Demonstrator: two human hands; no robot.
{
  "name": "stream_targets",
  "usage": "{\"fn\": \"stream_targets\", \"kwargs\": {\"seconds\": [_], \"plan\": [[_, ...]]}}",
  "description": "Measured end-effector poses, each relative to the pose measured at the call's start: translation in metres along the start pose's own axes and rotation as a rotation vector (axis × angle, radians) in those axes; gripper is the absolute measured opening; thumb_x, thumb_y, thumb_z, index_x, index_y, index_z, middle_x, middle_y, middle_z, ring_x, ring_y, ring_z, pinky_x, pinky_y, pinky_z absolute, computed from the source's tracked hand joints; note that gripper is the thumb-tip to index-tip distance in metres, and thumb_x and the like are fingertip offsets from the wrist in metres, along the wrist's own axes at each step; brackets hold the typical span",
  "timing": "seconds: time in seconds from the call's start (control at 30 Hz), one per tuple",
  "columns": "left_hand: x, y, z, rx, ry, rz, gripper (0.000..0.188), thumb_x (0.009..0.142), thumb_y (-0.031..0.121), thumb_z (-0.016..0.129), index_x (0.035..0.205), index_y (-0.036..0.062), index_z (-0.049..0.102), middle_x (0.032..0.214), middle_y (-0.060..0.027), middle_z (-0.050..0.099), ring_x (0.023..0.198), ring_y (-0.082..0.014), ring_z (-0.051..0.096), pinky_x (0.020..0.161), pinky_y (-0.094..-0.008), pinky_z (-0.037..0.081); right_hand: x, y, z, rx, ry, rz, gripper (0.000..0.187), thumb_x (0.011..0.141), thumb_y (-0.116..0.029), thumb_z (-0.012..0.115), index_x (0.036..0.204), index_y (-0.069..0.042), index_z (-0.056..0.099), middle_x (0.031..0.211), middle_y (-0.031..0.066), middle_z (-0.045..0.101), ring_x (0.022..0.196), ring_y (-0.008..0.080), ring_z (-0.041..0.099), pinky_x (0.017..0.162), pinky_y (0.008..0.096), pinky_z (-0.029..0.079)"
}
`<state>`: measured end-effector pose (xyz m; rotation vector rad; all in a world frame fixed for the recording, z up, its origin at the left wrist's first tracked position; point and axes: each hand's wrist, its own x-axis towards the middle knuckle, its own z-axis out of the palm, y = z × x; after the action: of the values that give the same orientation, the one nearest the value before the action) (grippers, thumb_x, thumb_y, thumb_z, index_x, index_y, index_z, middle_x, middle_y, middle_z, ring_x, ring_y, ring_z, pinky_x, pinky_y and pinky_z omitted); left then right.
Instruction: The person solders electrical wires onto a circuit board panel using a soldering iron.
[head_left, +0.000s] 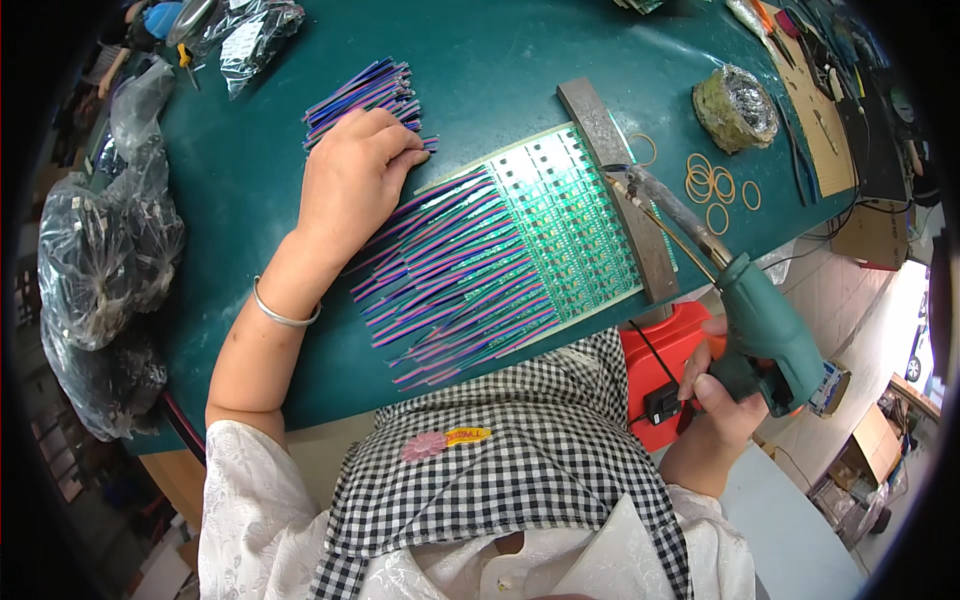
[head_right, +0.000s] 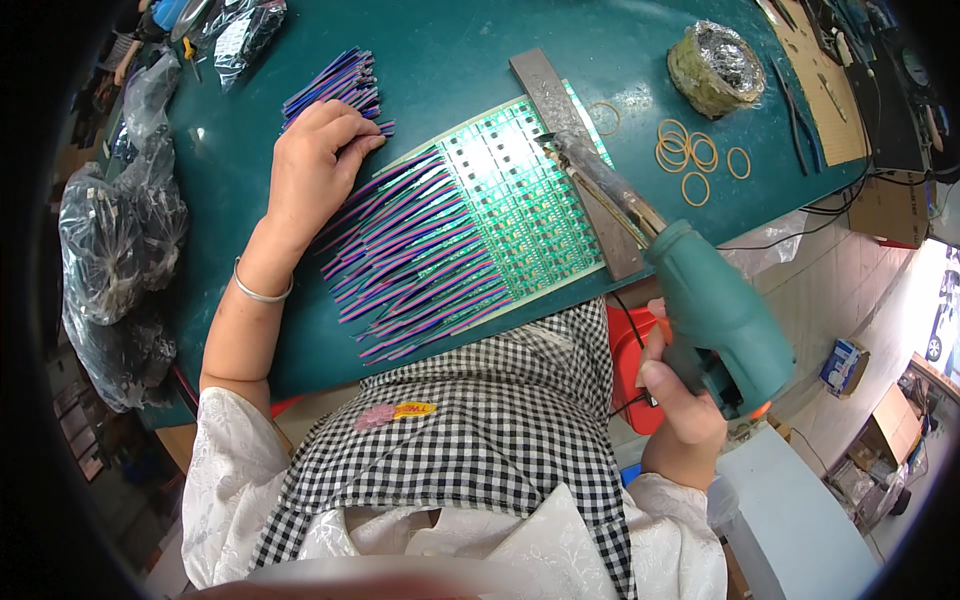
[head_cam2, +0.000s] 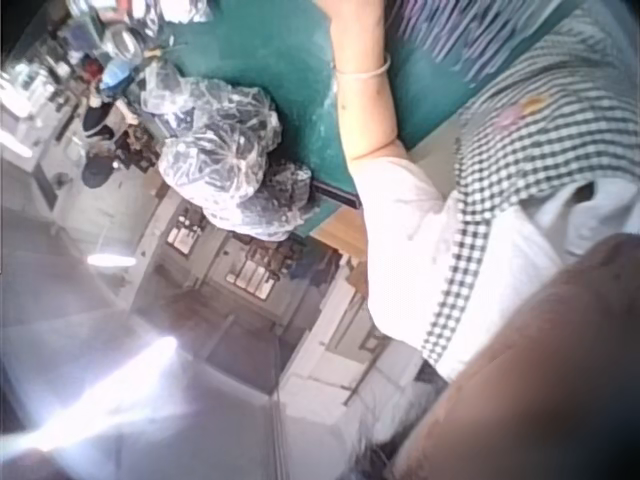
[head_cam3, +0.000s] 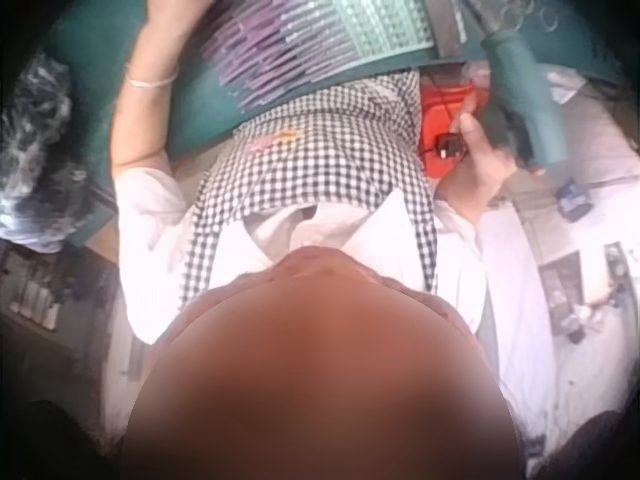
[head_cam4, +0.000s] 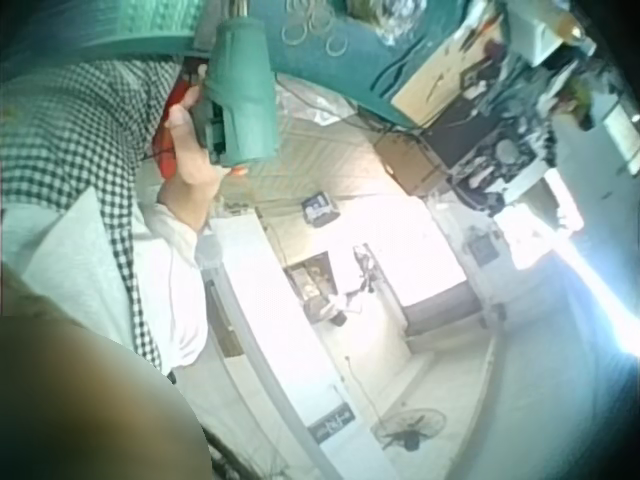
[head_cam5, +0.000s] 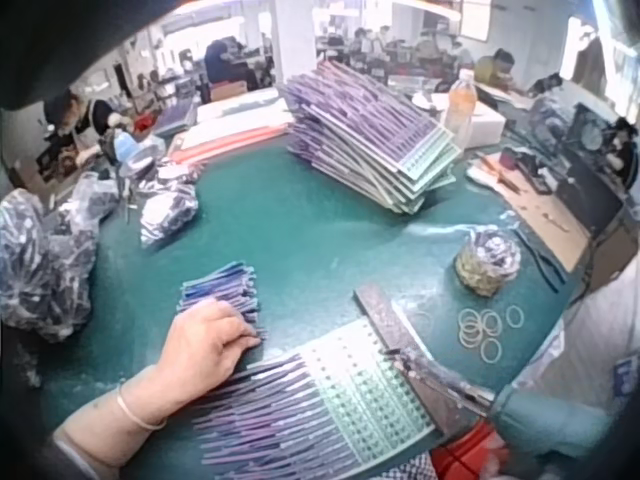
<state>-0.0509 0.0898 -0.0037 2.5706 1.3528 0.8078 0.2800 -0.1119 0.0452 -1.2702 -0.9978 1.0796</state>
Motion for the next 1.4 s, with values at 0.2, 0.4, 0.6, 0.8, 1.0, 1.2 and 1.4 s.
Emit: {"fn": "stream_targets", "kwargs": {"seconds": [0.2,0.4,0.6,0.8,1.0,1.2,1.4], "plan": [[0.013,0.031,-0.010,0.107,0.159,0.194,0.013,0.078,0.000,0.073,0.087,0.0028,0.065,0.077,-0.0082,0.062,0.069,-0.0261,0.062,0.061,-0.0366,0.050,-0.002,0.003,-0.001,0.053,-0.041,-0.037,0.056,0.075,-0.003,0.072,0.122,0.016,0.048,0.101,0.0189,0.057,0.054,0.0170,0.056,0.045,0.0259,0.049],[0.023,0.060,0.006,-0.100,0.083,0.290,0.016,0.074,0.000,0.065,0.088,0.0038,0.069,0.081,-0.0081,0.061,0.074,-0.0256,0.064,0.061,-0.0368,0.052,0.009,0.016,0.011,0.040,-0.109,-0.088,0.055,0.076,-0.003,0.072,0.123,0.015,0.048,0.113,0.0225,0.057,0.053,0.0183,0.057,0.043,0.0248,0.048],[0.018,0.052,0.020,-0.119,0.023,0.198,0.017,0.072,-0.001,0.067,0.088,0.0028,0.073,0.081,-0.0085,0.061,0.074,-0.0261,0.063,0.063,-0.0371,0.053,0.019,0.017,0.020,0.120,-0.210,-0.023,0.051,0.075,0.006,0.069,0.123,0.009,0.056,0.116,0.0219,0.064,0.068,0.0176,0.062,0.060,0.0296,0.051],[0.008,0.062,0.013,-0.197,-0.061,0.144,0.016,0.074,0.000,0.069,0.089,0.0012,0.073,0.081,-0.0101,0.061,0.072,-0.0272,0.063,0.062,-0.0372,0.053,0.007,0.012,0.012,-0.105,-0.251,-0.025,0.047,0.077,-0.004,0.072,0.117,0.012,0.054,0.107,0.0184,0.058,0.056,0.0174,0.058,0.046,0.0266,0.049],[0.006,0.066,0.012,-0.269,-0.064,0.130,0.016,0.075,0.000,0.069,0.090,0.0005,0.073,0.083,-0.0101,0.062,0.072,-0.0272,0.063,0.062,-0.0377,0.054,0.009,0.002,0.013,-0.170,-0.285,0.014,0.045,0.075,0.000,0.069,0.116,0.011,0.055,0.106,0.0168,0.057,0.060,0.0175,0.058,0.048,0.0277,0.050],[0.003,0.071,0.011,-0.319,-0.047,0.115,0.015,0.074,-0.001,0.069,0.089,0.0000,0.072,0.082,-0.0096,0.061,0.071,-0.0262,0.063,0.062,-0.0367,0.053,0.010,-0.002,0.017,-0.209,-0.333,-0.042,0.052,0.073,0.003,0.067,0.123,0.007,0.052,0.104,0.0165,0.057,0.061,0.0183,0.057,0.051,0.0284,0.051],[0.003,0.070,0.013,-0.304,-0.027,0.149,0.015,0.072,-0.001,0.069,0.088,-0.0014,0.070,0.080,-0.0096,0.059,0.071,-0.0260,0.062,0.061,-0.0367,0.053,0.010,-0.011,0.025,-0.094,-0.115,0.237,0.039,0.067,0.010,0.068,0.106,0.005,0.064,0.088,0.0096,0.065,0.070,0.0159,0.061,0.061,0.0285,0.050]]}}
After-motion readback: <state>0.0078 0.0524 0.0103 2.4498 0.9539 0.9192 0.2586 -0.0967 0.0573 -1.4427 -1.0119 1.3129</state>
